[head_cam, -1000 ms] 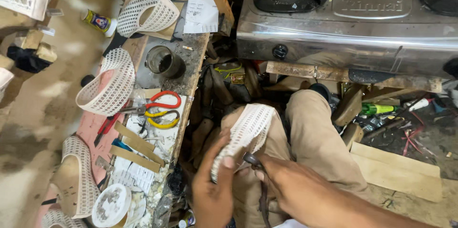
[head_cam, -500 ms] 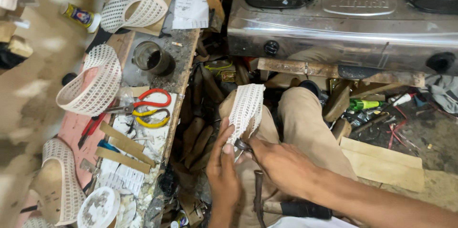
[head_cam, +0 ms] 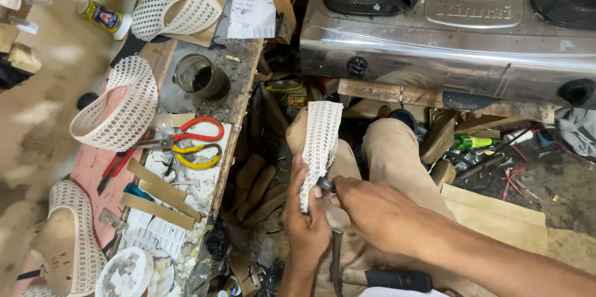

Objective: The person sits on the floor holding a white mesh shoe upper over a shoe last, hammering and pressing its edges with a small hammer. They periodically hold the shoe over a gas stove burner to heat it, then resume hammering and shaping the upper around the last.

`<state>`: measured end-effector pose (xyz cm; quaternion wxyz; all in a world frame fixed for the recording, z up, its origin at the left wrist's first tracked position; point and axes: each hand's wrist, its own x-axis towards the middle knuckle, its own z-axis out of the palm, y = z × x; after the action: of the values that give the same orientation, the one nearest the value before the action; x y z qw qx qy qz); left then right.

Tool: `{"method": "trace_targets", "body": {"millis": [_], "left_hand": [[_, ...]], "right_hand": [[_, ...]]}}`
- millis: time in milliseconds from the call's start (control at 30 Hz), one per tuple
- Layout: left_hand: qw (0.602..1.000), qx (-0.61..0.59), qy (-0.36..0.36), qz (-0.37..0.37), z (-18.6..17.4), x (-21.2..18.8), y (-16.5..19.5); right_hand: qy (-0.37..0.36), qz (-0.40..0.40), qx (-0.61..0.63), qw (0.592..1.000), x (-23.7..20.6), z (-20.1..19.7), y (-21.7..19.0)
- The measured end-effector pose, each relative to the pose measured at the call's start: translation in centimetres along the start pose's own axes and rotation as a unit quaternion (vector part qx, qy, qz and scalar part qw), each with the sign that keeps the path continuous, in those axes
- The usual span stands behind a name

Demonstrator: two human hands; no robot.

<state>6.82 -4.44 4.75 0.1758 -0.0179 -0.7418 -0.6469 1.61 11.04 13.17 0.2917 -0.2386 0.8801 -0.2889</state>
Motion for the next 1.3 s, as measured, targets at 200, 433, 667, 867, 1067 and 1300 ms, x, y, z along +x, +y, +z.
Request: {"method": "trace_targets", "body": {"millis": [200,433,667,867,1067,1300], "left_hand": [[0.952,-0.187,0.077,-0.228,-0.3,0.5,-0.6],[0.949,-0.165,0.094,-0.251,0.1,0.0,-1.4],[0.995,-0.034,0.051,-0.081,1.3,-1.3,-2.6],[0.984,-0.089,0.022,-0.152,0.6,-0.6,-1.9],[0.879,-0.307,0.113,-0.346,0.6,0.5,-1.3],[0.983,-0.055,0.052,-0.167,1.5,-1.1,-2.1]], "right_hand": [[-0.012,0.003,-0.035,0.999,1.6,0.9,0.8],[0.024,-0.034,-0.112,0.993,1.8,0.7,1.3],[-0.021,-0.033,-0.038,0.998,1.1,-0.4,0.4],[-0.07,0.077,-0.028,0.994,1.8,-0.1,0.9],[0.037,-0.045,-0.057,0.997,2.0,1.3,2.4],[-0.114,0.116,0.097,0.982,1.4,-0.2,2.5]]}}
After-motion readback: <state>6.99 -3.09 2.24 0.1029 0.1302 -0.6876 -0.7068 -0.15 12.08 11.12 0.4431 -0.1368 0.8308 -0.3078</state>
